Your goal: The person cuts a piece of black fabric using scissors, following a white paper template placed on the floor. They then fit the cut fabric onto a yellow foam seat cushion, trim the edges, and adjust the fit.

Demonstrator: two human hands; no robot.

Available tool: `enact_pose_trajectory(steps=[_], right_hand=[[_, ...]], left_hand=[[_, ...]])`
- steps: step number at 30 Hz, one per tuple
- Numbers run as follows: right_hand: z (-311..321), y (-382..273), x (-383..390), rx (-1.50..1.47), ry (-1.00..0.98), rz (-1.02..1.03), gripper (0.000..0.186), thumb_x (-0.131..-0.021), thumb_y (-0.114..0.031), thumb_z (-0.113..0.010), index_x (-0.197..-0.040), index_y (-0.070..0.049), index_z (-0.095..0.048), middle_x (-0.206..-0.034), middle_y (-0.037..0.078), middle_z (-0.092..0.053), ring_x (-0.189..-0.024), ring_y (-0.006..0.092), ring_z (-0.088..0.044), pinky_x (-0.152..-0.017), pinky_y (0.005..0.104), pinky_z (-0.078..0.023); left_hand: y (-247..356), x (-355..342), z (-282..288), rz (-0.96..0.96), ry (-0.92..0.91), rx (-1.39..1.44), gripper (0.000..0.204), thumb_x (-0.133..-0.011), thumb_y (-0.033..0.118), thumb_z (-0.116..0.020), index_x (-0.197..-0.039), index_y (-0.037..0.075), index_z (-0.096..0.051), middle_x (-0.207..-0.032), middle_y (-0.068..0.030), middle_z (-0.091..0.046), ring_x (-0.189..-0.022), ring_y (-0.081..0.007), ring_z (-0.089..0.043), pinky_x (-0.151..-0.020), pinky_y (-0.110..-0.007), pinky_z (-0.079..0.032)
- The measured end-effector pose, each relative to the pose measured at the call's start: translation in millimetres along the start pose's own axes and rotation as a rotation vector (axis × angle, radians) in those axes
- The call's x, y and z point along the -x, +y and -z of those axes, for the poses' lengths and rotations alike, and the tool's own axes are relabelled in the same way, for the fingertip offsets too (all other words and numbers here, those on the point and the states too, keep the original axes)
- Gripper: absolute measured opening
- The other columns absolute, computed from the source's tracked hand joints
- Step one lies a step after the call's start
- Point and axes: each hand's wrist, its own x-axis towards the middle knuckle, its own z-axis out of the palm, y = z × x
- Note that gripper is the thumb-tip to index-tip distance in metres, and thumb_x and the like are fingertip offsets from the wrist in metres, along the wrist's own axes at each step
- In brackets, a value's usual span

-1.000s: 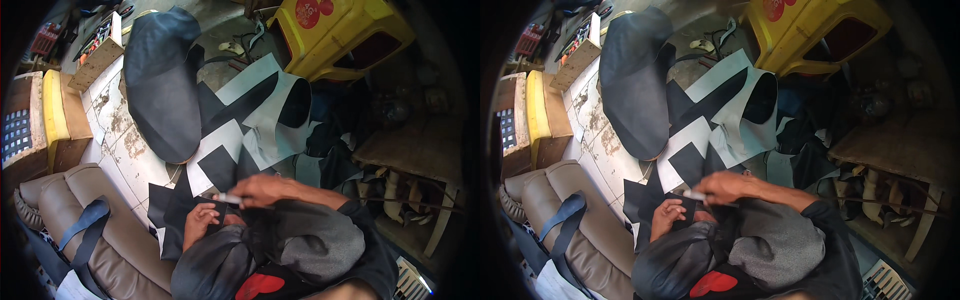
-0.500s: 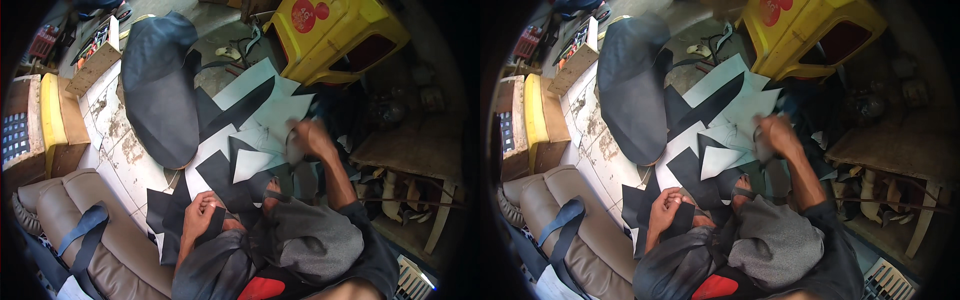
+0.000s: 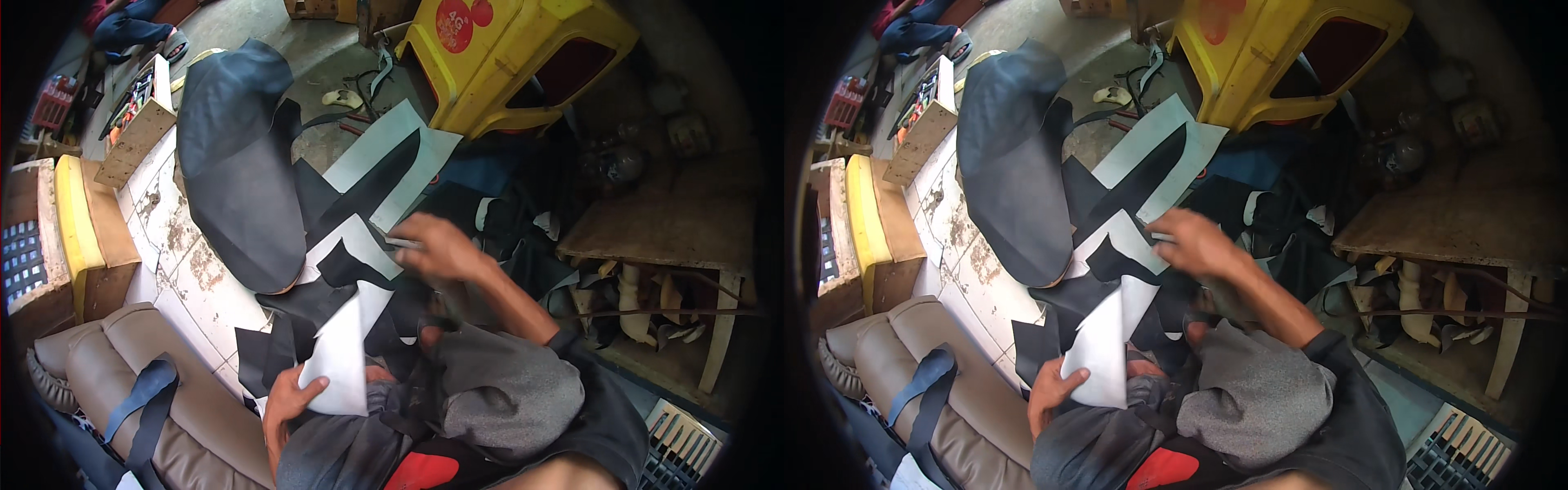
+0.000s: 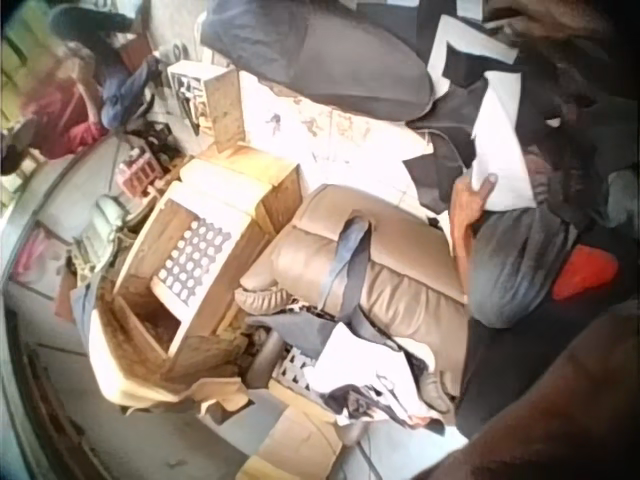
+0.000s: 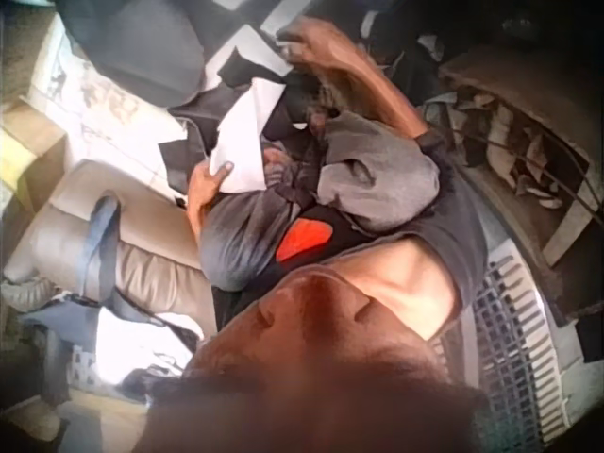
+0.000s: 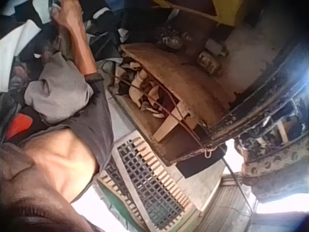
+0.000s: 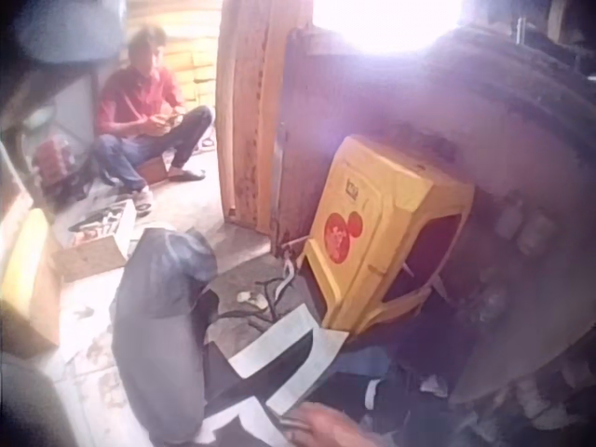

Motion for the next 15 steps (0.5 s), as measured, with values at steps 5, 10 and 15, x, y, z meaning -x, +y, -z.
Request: enact_pose_trajectory(steps=[5, 10, 15], right_hand=[[-6, 100, -30, -0.321, 0.357, -0.586, 0.053, -0.083, -0.028, -0.08, -0.123, 0.004, -0.066, -0.101, 0.019, -0.071, -0.093, 0.0305, -0.071, -0.084, 0.0387, -0.057], [10, 136, -73, -0.817, 0.688, -0.953, 0.026, -0.089, -0.016, -0.075, -0.108, 0.0, -0.067, -0.089, 0.007, -0.064, -0.075, 0.0181, -0.066, -0.066, 0.0345, -0.059], [35, 108, -69, -1.121, 0.553, -0.582, 0.018, -0.092, -0.009, -0.069, -0.108, -0.006, -0.064, -0.096, 0.003, -0.064, -0.077, 0.0119, -0.063, -0.069, 0.0332, -0.06]], left_hand=[[-1, 43, -5, 0.366, 0.187, -0.209, 0.043, -0.09, 0.021, -0.074, -0.127, 0.0, -0.07, -0.105, -0.0162, -0.077, -0.093, -0.0223, -0.072, -0.088, -0.037, -0.054], [-31, 65, 16, 0.609, 0.323, -0.5, 0.048, -0.084, 0.024, -0.075, -0.126, 0.0, -0.071, -0.114, -0.0243, -0.075, -0.104, -0.0375, -0.073, -0.094, -0.043, -0.054], [-78, 66, 26, 0.505, 0.481, -0.812, 0.077, -0.078, 0.022, -0.086, -0.143, 0.002, -0.049, -0.133, -0.0231, -0.064, -0.125, -0.0416, -0.06, -0.104, -0.047, -0.049]])
